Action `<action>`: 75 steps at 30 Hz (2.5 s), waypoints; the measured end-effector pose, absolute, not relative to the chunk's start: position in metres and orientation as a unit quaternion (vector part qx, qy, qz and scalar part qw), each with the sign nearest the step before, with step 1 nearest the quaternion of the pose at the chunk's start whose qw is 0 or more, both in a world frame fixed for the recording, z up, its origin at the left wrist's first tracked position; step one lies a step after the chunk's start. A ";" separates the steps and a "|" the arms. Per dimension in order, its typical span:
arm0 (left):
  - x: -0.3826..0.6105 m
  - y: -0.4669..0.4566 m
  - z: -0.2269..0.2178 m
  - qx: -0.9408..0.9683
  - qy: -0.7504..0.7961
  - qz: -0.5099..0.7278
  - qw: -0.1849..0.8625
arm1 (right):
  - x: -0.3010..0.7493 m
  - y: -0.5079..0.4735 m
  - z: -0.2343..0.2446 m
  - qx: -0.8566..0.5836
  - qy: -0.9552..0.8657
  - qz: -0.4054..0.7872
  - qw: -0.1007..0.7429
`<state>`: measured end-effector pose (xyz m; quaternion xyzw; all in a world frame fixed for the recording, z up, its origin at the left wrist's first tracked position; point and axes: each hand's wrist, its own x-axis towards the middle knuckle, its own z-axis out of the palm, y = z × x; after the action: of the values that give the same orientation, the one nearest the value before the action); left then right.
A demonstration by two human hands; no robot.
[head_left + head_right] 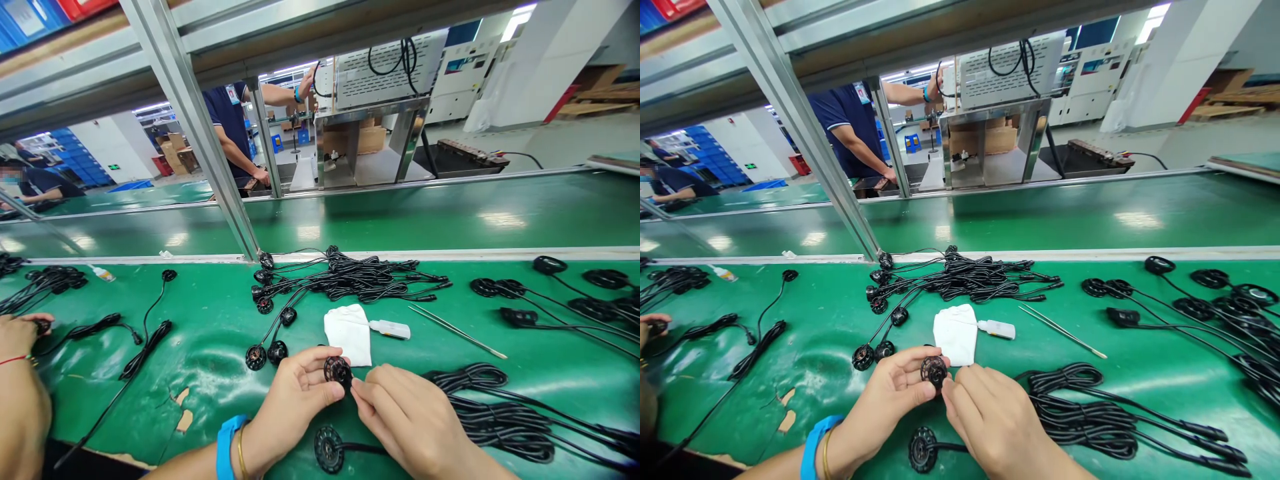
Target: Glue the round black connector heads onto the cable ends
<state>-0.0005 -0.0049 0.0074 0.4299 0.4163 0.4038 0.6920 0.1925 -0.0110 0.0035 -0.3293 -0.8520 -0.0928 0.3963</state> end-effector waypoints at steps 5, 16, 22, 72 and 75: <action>0.000 -0.004 0.006 0.433 0.405 0.402 0.698 | 0.191 -0.010 0.003 -0.339 -0.845 -0.069 0.408; -0.001 -0.005 0.012 0.422 0.382 0.411 0.712 | 0.199 -0.005 0.005 -0.354 -0.805 0.189 0.436; -0.002 -0.006 0.010 0.412 0.395 0.417 0.708 | 0.196 -0.009 0.000 -0.328 -0.819 0.172 0.437; -0.003 -0.004 0.006 0.437 0.389 0.410 0.700 | 0.242 0.044 0.005 -0.596 -0.587 0.297 0.460; -0.002 -0.005 0.006 0.461 0.404 0.417 0.671 | 0.242 0.042 0.008 -0.594 -0.589 0.300 0.459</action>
<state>-0.0020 -0.0053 0.0062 0.4608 0.4036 0.4175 0.6712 0.2419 0.0416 0.0080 -0.5938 -0.5887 0.3003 0.4590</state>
